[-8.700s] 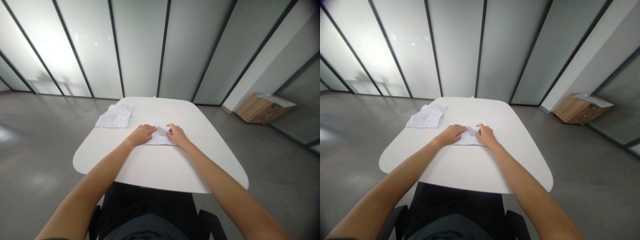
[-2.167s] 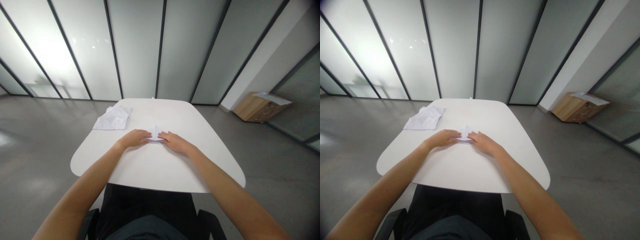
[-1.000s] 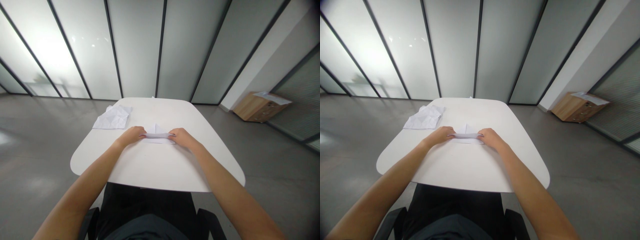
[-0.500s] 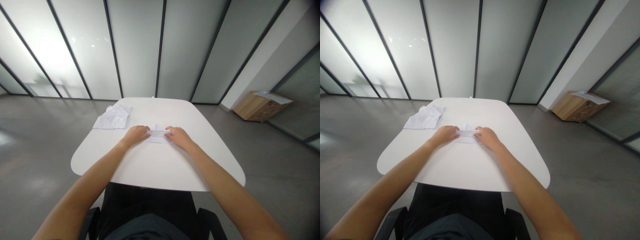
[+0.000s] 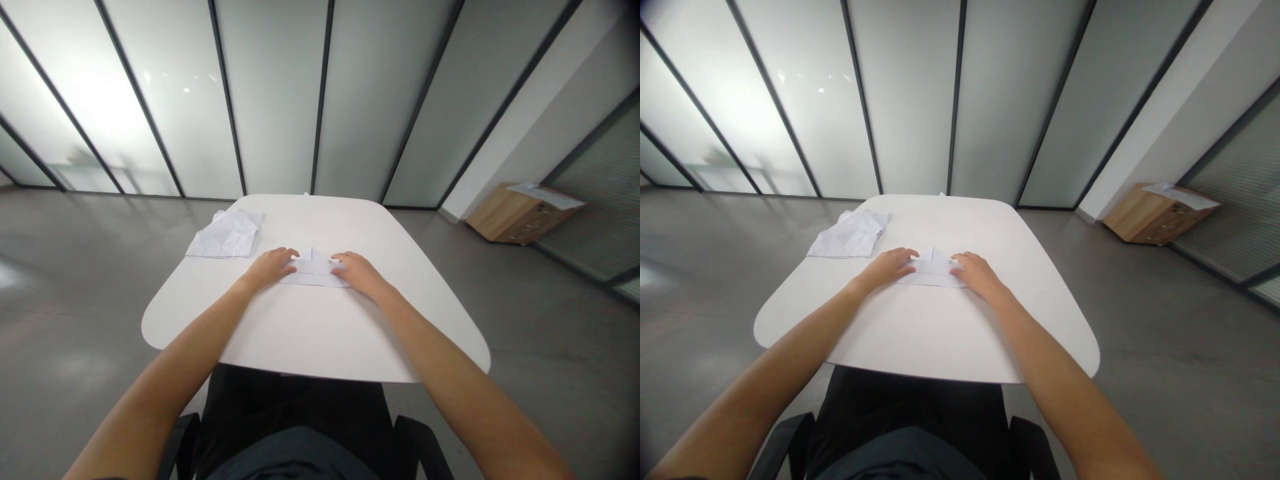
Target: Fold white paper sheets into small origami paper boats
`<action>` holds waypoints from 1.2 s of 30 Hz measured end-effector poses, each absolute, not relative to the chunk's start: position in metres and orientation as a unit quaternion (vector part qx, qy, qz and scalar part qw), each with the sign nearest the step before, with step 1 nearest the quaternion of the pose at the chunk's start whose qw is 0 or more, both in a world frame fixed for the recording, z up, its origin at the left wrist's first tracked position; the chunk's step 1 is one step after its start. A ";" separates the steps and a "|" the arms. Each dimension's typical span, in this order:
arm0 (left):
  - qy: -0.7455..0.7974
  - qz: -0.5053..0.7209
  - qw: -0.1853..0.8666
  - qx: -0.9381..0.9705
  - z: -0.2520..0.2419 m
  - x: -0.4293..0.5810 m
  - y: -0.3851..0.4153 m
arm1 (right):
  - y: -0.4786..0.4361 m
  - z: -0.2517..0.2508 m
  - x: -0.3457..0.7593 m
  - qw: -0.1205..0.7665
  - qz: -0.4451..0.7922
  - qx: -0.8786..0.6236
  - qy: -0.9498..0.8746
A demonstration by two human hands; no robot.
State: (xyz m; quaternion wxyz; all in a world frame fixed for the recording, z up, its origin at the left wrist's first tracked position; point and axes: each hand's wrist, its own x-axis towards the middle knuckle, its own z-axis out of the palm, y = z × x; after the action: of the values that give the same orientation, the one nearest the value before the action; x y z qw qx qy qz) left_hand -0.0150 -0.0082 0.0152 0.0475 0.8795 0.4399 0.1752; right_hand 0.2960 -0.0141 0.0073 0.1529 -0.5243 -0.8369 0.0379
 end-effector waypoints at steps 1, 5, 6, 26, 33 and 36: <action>0.435 0.177 0.050 0.881 0.015 -0.016 -0.008 | -0.014 0.007 0.297 0.155 0.040 -0.527 -0.835; 0.413 0.191 0.016 0.890 0.016 -0.014 -0.010 | -0.017 0.010 0.297 0.161 0.020 -0.523 -0.837; 0.404 0.191 0.006 0.894 0.016 -0.012 -0.011 | -0.019 0.012 0.295 0.159 0.007 -0.516 -0.842; 0.472 0.159 -0.016 0.867 0.023 0.028 -0.027 | -0.036 0.021 0.250 0.138 0.011 -0.517 -0.845; 0.463 0.183 0.062 0.865 0.017 0.017 -0.017 | -0.026 0.016 0.258 0.150 0.058 -0.526 -0.835; 0.450 0.188 0.082 0.869 0.015 0.013 -0.013 | -0.021 0.014 0.265 0.150 0.076 -0.525 -0.834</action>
State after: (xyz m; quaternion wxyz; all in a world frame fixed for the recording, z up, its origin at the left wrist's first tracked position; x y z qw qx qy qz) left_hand 0.0127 -0.0131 0.0153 0.0817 0.8694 0.4498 0.1877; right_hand 0.2654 -0.0207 0.0141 0.1505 -0.5251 -0.8342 0.0759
